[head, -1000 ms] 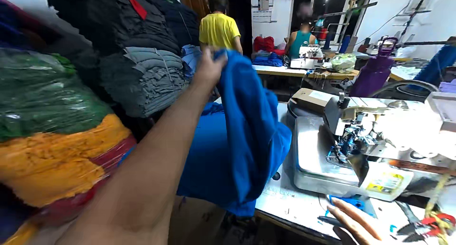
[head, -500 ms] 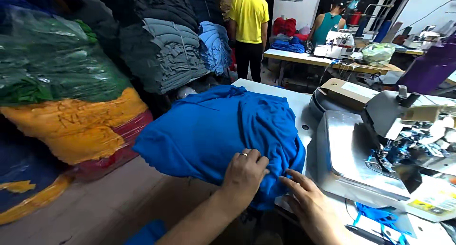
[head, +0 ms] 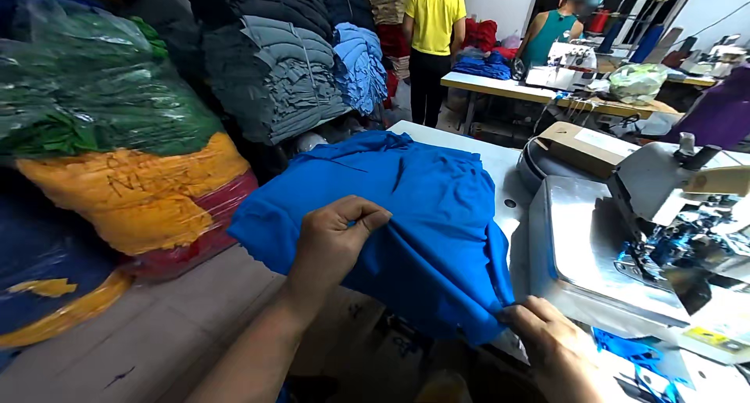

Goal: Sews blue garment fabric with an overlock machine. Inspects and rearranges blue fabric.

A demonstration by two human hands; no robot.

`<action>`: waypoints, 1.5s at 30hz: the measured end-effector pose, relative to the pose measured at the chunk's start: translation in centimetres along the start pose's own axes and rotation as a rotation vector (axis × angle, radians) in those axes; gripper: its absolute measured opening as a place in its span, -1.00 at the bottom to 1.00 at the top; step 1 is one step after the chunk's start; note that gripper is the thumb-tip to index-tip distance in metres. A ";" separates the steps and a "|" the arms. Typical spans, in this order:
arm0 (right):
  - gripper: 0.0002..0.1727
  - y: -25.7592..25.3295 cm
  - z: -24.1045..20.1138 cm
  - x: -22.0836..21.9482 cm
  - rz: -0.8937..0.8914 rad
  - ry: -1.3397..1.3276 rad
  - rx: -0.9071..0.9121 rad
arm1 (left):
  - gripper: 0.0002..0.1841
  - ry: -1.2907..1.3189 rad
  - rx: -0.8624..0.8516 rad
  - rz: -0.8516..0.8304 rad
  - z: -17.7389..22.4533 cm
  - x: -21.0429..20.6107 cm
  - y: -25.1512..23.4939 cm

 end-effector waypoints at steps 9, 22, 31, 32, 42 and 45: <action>-0.73 -1.2 -0.2 1.8 0.024 -0.025 -0.117 | -0.86 0.141 0.063 -0.157 2.6 -3.3 0.0; -0.77 -2.2 -2.5 -2.1 0.127 0.009 -0.083 | -0.84 0.054 -0.096 -0.129 5.7 -2.7 -0.4; -0.77 -3.8 1.6 5.6 0.203 -0.284 -0.304 | -0.76 0.280 -0.255 -0.172 8.3 -2.8 7.1; -0.78 -4.2 1.1 6.0 0.212 -0.277 -0.265 | -0.76 0.430 -0.247 -0.273 9.4 -4.7 8.6; -0.72 -4.2 -2.7 7.9 0.179 -0.131 0.004 | -0.89 0.860 0.563 -0.131 3.2 -12.2 10.0; -0.78 -2.6 -6.8 7.4 0.046 -0.165 0.213 | -0.86 0.551 0.405 0.039 0.7 -10.1 9.1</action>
Point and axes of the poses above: each hand's wrist, its own y-axis away from the middle knuckle, its own x-axis out of the back of the hand, z = x × y, the point moved 10 cm from there along -y, towards the middle knuckle, and after that the axes turned 9 degrees about y, right-handed, at the moved point
